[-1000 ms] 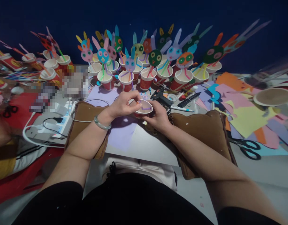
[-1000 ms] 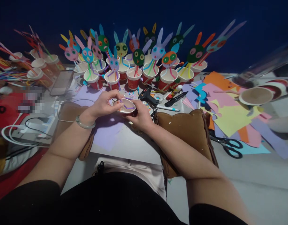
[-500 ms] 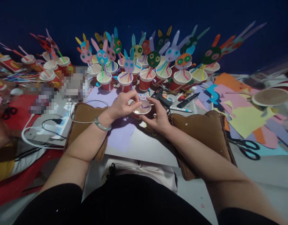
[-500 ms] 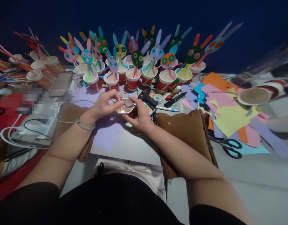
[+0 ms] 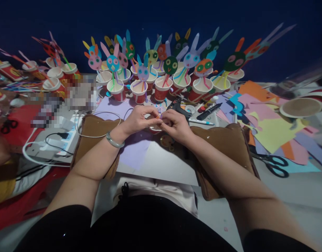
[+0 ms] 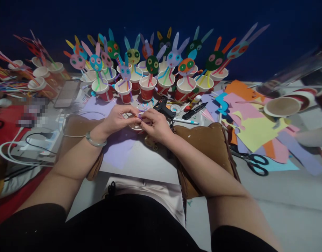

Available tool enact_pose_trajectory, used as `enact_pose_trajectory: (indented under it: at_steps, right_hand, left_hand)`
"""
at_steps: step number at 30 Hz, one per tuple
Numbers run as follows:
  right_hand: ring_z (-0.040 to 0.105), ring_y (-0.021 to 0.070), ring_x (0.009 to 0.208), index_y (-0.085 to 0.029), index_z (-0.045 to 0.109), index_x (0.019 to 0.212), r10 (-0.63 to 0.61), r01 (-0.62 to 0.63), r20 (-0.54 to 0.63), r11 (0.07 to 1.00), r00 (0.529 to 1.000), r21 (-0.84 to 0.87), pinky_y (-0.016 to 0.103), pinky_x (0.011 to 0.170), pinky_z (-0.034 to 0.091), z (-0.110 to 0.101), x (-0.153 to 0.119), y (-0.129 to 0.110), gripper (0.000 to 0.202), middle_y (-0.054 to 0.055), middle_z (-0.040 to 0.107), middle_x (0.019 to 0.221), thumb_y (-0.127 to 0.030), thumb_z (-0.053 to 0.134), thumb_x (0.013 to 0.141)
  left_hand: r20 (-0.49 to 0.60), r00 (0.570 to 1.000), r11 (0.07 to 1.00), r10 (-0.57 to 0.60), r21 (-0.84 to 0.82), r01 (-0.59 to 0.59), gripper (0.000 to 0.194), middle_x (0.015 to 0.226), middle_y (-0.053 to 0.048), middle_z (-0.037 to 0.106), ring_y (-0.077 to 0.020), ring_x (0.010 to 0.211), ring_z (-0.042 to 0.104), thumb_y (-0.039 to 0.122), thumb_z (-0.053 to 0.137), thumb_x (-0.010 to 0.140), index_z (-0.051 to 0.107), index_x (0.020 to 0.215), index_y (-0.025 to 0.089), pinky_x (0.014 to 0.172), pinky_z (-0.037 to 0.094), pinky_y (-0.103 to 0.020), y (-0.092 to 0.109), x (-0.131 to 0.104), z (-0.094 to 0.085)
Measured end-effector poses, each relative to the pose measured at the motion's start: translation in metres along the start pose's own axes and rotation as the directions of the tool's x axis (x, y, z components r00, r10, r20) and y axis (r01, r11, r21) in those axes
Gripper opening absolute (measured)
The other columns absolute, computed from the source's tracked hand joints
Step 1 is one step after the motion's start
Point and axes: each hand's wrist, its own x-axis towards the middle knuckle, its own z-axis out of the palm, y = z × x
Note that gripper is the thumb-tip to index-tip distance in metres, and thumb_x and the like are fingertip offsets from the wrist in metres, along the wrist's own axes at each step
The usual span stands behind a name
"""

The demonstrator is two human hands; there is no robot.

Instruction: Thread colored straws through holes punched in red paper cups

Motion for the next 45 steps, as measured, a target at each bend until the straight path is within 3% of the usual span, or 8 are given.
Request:
enact_pose_trajectory:
  at_steps: [4,8,12,17,24,30,36,45]
  right_hand:
    - [0.061,0.0173,0.075,-0.021,0.068,0.078,-0.009,0.009,0.036,1.000,0.999,0.000,0.031,0.069,0.048,-0.006,0.003,-0.004,0.023,0.005,0.065,0.081,-0.035,0.064,0.095]
    - [0.060,0.0174,0.076,-0.020,0.067,0.077,-0.014,0.014,0.009,0.999,1.000,-0.046,0.030,0.069,0.046,-0.008,0.002,-0.006,0.016,0.004,0.062,0.081,-0.025,0.064,0.092]
    - [0.059,0.0179,0.075,-0.020,0.066,0.078,0.004,-0.008,-0.039,0.995,0.999,-0.095,0.031,0.068,0.044,-0.007,0.002,-0.007,0.013,0.004,0.060,0.080,-0.020,0.061,0.089]
    - [0.054,0.0168,0.071,-0.020,0.063,0.074,0.029,-0.036,-0.059,0.990,0.998,-0.133,0.030,0.066,0.042,-0.005,0.001,-0.011,0.015,0.004,0.057,0.079,-0.021,0.061,0.089]
    - [0.056,0.0186,0.075,-0.019,0.063,0.077,0.033,-0.040,-0.040,0.981,0.999,-0.191,0.031,0.068,0.042,-0.002,-0.003,-0.021,0.014,0.006,0.058,0.083,-0.022,0.059,0.090]
    - [0.053,0.0179,0.073,-0.019,0.061,0.077,0.066,-0.070,-0.025,0.974,0.997,-0.217,0.030,0.067,0.040,-0.004,-0.004,-0.024,0.013,0.005,0.056,0.081,-0.019,0.060,0.089]
    - [0.052,0.0173,0.071,-0.019,0.061,0.075,0.079,-0.082,-0.024,0.978,0.997,-0.191,0.030,0.067,0.039,-0.005,-0.001,-0.023,0.012,0.003,0.052,0.077,-0.019,0.059,0.088]
    - [0.048,0.0159,0.068,-0.019,0.062,0.075,0.081,-0.086,-0.040,0.983,0.996,-0.160,0.030,0.066,0.037,-0.008,0.001,-0.027,0.016,0.002,0.053,0.075,-0.020,0.059,0.091]
  left_hand:
    - [-0.039,0.998,0.997,0.039,0.064,-0.036,0.044,0.090,-0.006,0.071,-0.0160,0.086,0.068,0.061,0.075,0.087,0.074,0.079,0.018,0.081,0.055,-0.031,-0.003,0.001,-0.001]
    - [0.006,0.998,0.998,-0.066,0.025,0.066,0.052,0.100,-0.007,0.070,-0.0157,0.088,0.067,0.064,0.082,0.077,0.074,0.098,0.018,0.078,0.055,-0.028,-0.008,0.001,-0.008]
    - [0.101,0.973,0.978,-0.206,0.002,0.207,0.048,0.097,-0.005,0.070,-0.0135,0.081,0.064,0.047,0.085,0.075,0.066,0.106,0.017,0.072,0.053,-0.025,-0.013,0.000,-0.010]
    - [0.060,0.954,0.952,-0.293,-0.076,0.297,0.035,0.090,-0.001,0.063,-0.0108,0.076,0.059,0.033,0.080,0.072,0.058,0.096,0.018,0.064,0.049,-0.021,-0.017,-0.001,-0.002]
    - [-0.038,0.998,0.993,-0.048,0.106,0.052,0.021,0.088,-0.003,0.068,-0.0135,0.082,0.063,0.036,0.074,0.085,0.064,0.088,0.019,0.076,0.054,-0.027,-0.010,0.000,0.002]
    - [-0.037,0.989,0.952,0.147,0.277,-0.131,0.005,0.099,-0.005,0.071,-0.0167,0.095,0.067,0.021,0.069,0.087,0.067,0.092,0.020,0.087,0.056,-0.031,-0.007,-0.001,0.001]
    - [0.020,0.986,0.933,0.165,0.322,-0.163,0.006,0.102,-0.006,0.074,-0.0167,0.096,0.070,0.017,0.067,0.088,0.072,0.090,0.018,0.086,0.056,-0.030,-0.006,-0.002,0.000]
    - [0.088,0.992,0.994,0.090,0.046,-0.095,0.014,0.111,-0.009,0.072,-0.0199,0.107,0.069,0.033,0.069,0.092,0.068,0.089,0.019,0.100,0.055,-0.038,-0.013,0.000,-0.002]
